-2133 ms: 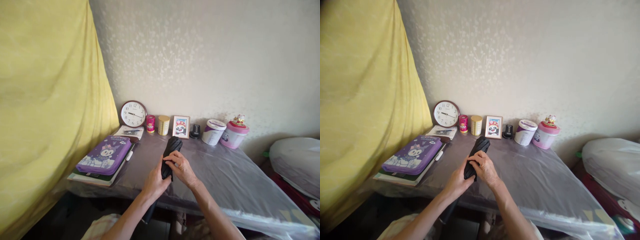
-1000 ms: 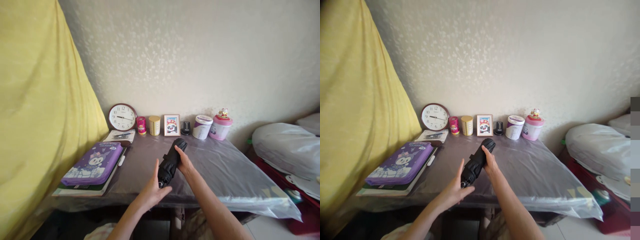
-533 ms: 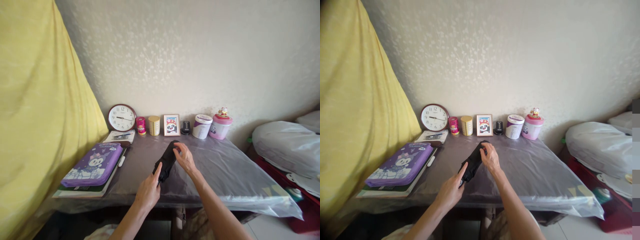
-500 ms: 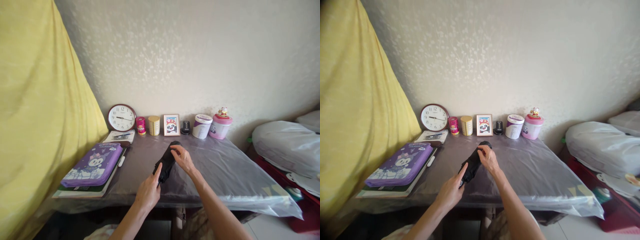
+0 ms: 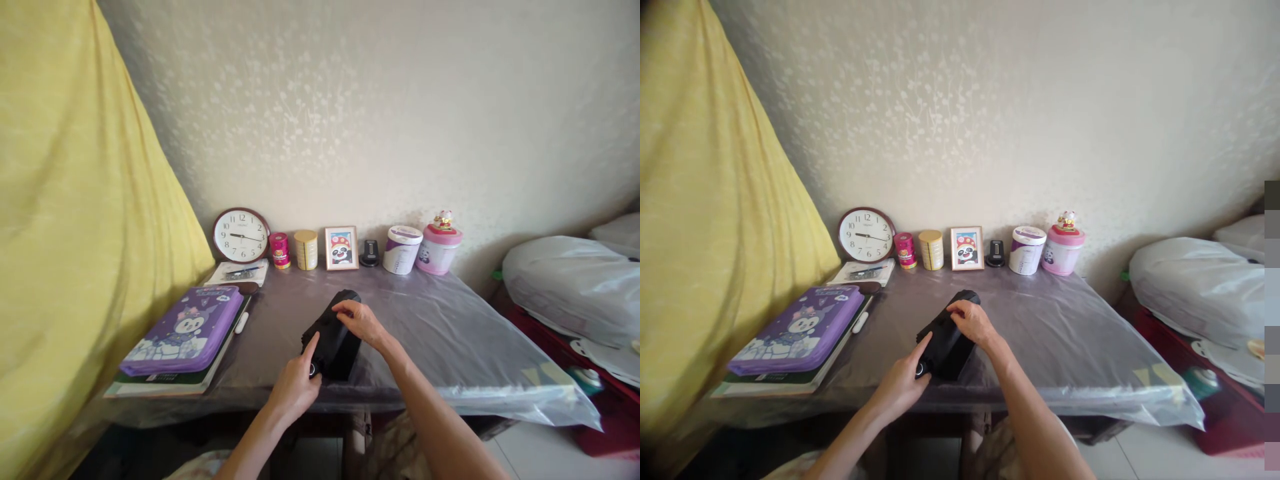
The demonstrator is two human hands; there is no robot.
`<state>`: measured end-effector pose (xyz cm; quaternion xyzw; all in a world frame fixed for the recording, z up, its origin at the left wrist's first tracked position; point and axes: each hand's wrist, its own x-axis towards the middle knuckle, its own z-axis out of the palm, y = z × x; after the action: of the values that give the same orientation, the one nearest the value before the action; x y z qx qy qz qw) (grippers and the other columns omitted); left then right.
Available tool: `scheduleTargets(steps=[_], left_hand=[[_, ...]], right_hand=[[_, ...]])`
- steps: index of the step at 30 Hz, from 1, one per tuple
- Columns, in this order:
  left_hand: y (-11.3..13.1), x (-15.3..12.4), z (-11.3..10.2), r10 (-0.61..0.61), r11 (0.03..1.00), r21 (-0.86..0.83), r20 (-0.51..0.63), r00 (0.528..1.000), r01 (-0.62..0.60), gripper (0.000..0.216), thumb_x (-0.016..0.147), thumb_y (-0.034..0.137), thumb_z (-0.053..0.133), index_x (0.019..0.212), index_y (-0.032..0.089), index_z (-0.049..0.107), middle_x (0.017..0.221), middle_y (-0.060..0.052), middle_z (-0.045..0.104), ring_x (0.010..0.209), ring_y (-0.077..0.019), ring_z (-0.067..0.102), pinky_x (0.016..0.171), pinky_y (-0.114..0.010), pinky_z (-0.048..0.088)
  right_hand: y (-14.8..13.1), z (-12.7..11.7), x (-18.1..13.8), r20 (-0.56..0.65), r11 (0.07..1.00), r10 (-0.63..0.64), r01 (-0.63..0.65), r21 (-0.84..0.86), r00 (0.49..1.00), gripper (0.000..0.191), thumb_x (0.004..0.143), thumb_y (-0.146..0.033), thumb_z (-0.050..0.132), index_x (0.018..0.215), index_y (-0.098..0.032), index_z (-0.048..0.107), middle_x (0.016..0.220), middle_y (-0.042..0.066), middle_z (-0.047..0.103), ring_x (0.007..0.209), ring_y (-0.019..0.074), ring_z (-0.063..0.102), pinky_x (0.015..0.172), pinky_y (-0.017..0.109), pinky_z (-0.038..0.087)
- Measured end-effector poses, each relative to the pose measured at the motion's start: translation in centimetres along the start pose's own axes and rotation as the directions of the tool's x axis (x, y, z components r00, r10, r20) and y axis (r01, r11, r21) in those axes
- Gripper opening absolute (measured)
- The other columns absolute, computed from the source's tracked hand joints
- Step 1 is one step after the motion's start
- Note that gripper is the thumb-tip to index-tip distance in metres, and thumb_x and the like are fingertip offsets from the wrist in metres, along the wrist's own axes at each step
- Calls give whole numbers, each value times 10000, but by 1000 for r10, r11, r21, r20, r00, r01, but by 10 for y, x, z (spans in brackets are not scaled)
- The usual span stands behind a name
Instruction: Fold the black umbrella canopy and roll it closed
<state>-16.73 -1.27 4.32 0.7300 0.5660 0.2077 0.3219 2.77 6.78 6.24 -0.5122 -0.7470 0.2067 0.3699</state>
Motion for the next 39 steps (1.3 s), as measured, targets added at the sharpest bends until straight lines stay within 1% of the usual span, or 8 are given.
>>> scheduleTargets(steps=[7,12,18,21,24,26,31,39], left_hand=[[0,3,-3,-201,714,-630,235,951,306,714,715,282,573,1359,284,265,495,98,489,375,-96,468,373,-172,344],[-11,11,-18,-276,617,-705,222,935,350,431,760,419,532,1109,186,434,607,58,524,427,-67,477,391,-162,361],[-26,4,-27,-392,771,-515,77,917,374,729,783,412,534,1372,189,165,731,-26,619,461,-147,566,446,-253,424],[-29,-5,-21,-275,961,-40,-130,952,273,835,785,251,557,1432,248,28,1023,-121,603,708,-211,650,610,-301,457],[-28,-9,-17,-121,886,421,-197,973,195,801,805,121,473,1437,300,16,1165,-161,523,852,-246,644,685,-323,436],[-26,-9,-19,-113,887,429,-152,982,169,749,822,116,431,1439,294,46,1052,-125,578,782,-206,646,669,-295,431],[-27,-6,-30,-267,963,-22,26,963,268,667,890,283,313,1432,253,-74,599,53,541,492,-130,572,486,-209,412],[-38,-5,-11,-221,828,478,-204,954,294,694,848,167,415,1442,260,70,1049,-148,569,832,-247,635,708,-341,423]], right_hand=[[8,-10,1,-86,994,95,-99,-40,992,247,746,-170,501,883,-248,692,755,-14,694,709,156,635,670,268,480],[15,-15,1,-92,988,145,-149,-38,985,262,745,-145,471,855,-227,693,698,-16,683,630,137,632,626,236,472],[25,-22,2,-104,980,188,-194,-49,977,272,740,-136,466,868,-211,693,683,-8,680,593,143,635,617,241,467],[25,-22,2,-112,979,190,-196,-54,975,271,743,-132,468,872,-211,693,697,-7,684,603,142,637,627,237,461],[21,-23,2,-120,979,187,-195,-56,975,270,748,-131,475,880,-223,692,714,-13,690,626,140,639,644,232,458],[19,-25,2,-126,979,186,-194,-57,975,271,755,-136,474,885,-226,694,726,-10,694,648,144,643,657,232,457],[17,-35,-1,-129,979,185,-194,-65,974,267,768,-138,468,891,-214,693,747,-6,697,683,143,646,676,221,452],[19,-47,-6,-109,969,215,-226,-103,971,290,777,-134,463,947,-202,689,767,1,702,742,138,648,720,205,436]])
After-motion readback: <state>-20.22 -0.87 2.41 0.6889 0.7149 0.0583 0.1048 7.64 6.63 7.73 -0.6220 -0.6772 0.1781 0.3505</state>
